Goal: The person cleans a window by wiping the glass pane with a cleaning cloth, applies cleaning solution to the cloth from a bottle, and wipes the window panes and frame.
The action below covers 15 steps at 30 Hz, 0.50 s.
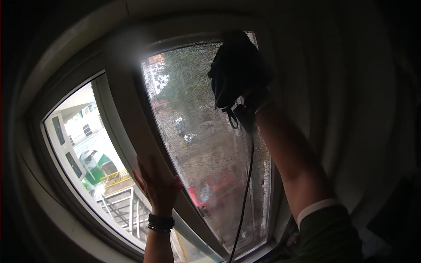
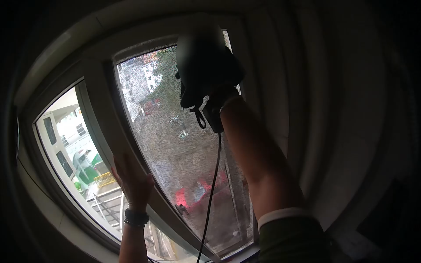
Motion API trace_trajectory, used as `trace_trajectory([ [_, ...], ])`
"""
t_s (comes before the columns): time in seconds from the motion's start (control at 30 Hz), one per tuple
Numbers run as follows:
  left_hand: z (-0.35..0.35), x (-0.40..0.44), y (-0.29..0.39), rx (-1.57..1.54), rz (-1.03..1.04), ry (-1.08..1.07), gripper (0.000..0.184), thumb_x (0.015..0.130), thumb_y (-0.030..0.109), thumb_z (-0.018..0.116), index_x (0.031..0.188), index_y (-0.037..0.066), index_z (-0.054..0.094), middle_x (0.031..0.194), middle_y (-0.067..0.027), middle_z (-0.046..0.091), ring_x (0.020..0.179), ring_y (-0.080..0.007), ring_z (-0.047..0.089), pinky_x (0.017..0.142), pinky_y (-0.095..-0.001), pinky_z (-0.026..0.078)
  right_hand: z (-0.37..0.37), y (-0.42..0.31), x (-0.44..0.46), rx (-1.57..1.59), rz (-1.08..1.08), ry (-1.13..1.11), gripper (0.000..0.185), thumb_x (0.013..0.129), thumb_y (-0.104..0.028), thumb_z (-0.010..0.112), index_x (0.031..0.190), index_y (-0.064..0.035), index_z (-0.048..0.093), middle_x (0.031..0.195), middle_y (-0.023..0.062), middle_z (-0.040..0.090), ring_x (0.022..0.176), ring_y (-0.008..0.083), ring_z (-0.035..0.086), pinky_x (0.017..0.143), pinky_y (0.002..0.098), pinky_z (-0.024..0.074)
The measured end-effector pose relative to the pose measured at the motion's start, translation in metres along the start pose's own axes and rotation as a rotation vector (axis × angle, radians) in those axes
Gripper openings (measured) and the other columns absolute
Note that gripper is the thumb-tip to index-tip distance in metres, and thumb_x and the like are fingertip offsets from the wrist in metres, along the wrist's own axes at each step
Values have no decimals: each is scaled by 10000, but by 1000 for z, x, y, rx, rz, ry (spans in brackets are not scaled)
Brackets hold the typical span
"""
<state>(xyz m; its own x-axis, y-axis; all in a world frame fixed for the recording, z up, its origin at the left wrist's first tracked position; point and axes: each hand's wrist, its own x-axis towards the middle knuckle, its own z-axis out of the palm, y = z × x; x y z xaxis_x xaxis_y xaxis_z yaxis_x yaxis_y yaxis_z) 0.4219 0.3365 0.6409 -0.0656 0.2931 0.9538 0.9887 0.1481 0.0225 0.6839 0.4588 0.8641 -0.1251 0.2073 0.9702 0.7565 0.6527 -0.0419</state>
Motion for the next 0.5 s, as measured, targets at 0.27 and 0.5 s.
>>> trace_trajectory([
  [0.27, 4, -1, 1, 13, 41, 37, 970, 593, 143, 728, 1448, 48, 280, 1477, -232, 238, 1381, -372, 241, 1137, -566, 152, -33, 4, 14, 203, 162, -284, 274, 746, -290, 677, 862, -52, 602, 765, 116, 672, 749, 243, 674, 644, 328, 544],
  [0.5, 3, 0, 5, -49, -27, 27, 922, 611, 230, 732, 1433, 89, 338, 1517, -196, 174, 1422, -311, 180, 1146, -559, 102, 39, 75, -43, -40, -94, -276, 230, 738, -238, 611, 819, -39, 692, 831, 189, 669, 797, 340, 663, 701, 403, 531],
])
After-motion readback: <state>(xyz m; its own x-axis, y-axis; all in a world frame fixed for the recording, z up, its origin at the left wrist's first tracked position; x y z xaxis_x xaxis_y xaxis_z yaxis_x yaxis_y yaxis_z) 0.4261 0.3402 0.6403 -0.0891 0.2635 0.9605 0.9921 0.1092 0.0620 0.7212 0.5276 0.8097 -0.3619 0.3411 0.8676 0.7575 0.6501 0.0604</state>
